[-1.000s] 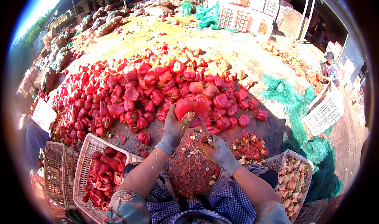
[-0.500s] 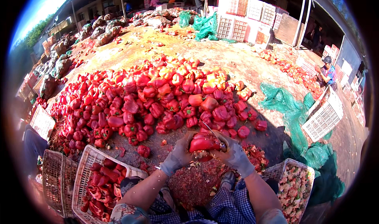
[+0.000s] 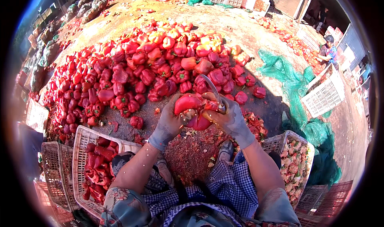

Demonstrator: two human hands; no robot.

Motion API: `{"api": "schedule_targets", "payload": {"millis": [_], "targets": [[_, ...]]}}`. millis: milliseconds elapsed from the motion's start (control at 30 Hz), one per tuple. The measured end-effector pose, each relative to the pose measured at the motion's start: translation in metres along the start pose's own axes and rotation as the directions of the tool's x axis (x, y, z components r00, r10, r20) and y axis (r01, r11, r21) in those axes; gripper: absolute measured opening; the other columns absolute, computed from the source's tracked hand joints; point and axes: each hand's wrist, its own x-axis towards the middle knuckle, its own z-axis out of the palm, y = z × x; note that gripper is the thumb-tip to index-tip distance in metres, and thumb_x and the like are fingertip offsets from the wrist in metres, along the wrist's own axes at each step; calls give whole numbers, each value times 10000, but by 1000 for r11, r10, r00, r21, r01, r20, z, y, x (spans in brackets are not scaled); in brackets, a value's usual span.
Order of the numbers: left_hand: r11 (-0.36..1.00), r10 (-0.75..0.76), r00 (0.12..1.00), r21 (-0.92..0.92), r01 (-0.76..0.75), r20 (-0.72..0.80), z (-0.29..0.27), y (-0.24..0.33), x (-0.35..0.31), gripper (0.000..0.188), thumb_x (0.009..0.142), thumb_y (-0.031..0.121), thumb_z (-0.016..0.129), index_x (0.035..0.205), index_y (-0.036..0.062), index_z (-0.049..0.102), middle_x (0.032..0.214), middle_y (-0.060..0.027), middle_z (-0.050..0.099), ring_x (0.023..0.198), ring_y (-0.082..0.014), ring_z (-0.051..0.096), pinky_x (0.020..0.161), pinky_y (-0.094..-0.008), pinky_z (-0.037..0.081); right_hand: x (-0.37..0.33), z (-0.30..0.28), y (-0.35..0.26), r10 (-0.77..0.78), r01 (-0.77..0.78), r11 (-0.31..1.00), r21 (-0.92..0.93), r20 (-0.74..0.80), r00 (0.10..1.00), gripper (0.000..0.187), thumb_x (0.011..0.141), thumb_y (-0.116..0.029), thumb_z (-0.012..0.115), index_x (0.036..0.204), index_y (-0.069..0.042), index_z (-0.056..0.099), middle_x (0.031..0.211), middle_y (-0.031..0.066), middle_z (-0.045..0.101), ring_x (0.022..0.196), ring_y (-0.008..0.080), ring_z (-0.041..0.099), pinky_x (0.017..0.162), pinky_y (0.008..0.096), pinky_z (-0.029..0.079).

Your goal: The person cuts the stems and cores out of red bell peppers with a knife and places the cleaned pepper halves into a plastic crate.

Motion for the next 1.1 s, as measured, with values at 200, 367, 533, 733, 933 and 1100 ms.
{"api": "schedule_targets", "payload": {"millis": [200, 367, 533, 733, 933, 1100], "targets": [[995, -29, 993, -102, 17, -111, 2, 4, 1, 441, 870, 300, 683, 1175, 22, 530, 1056, -15, 606, 949, -92, 565, 840, -258, 468, -1, 6, -3, 18, -17, 1000, 17, -69, 997, 393, 778, -67, 702, 1150, 4, 596, 1023, 122, 675, 939, 163, 653, 802, 295, 523], [986, -49, 985, -163, 22, -164, 0, -1, 2, 406, 865, 256, 681, 1160, 24, 528, 997, -7, 609, 913, -81, 562, 805, -247, 467, -11, 22, -12, -230, 187, 941, -280, -128, 965, 378, 796, -75, 687, 1150, 8, 585, 986, 161, 668, 903, 248, 669, 785, 328, 523], [946, -78, 968, -324, -4, -240, -4, -7, 5, 314, 894, 123, 633, 1165, 18, 514, 944, -17, 610, 841, -86, 565, 754, -242, 474, -17, 30, -14, -411, 335, 864, -377, -143, 900, 359, 821, -92, 669, 1147, 28, 577, 984, 182, 662, 878, 279, 668, 775, 341, 523], [938, -45, 986, -345, -14, -161, -2, 3, 2, 374, 892, 242, 658, 1163, 19, 527, 954, -28, 620, 875, -123, 593, 796, -284, 495, -15, 14, -10, 44, -15, 991, 132, -219, 975, 399, 824, -107, 685, 1182, 27, 569, 968, 98, 665, 837, 149, 655, 742, 263, 515], [893, -68, 992, -450, 13, -106, -3, -8, 5, 533, 803, 350, 739, 1163, 23, 520, 980, -64, 616, 896, -209, 631, 793, -354, 530, -13, -8, -2, 254, -189, 897, 399, -117, 960, 403, 828, -94, 682, 1201, 8, 570, 846, 33, 659, 641, 79, 614, 580, 209, 491], [810, -96, 995, -581, 71, -11, 0, 7, 2, 496, 833, 314, 709, 1183, 29, 503, 1011, -76, 617, 927, -233, 639, 820, -388, 542, -14, -17, -1, 287, -208, 848, 487, -94, 953, 418, 811, -104, 699, 1200, -12, 574, 787, 30, 647, 470, 65, 534, 435, 216, 446]]}}
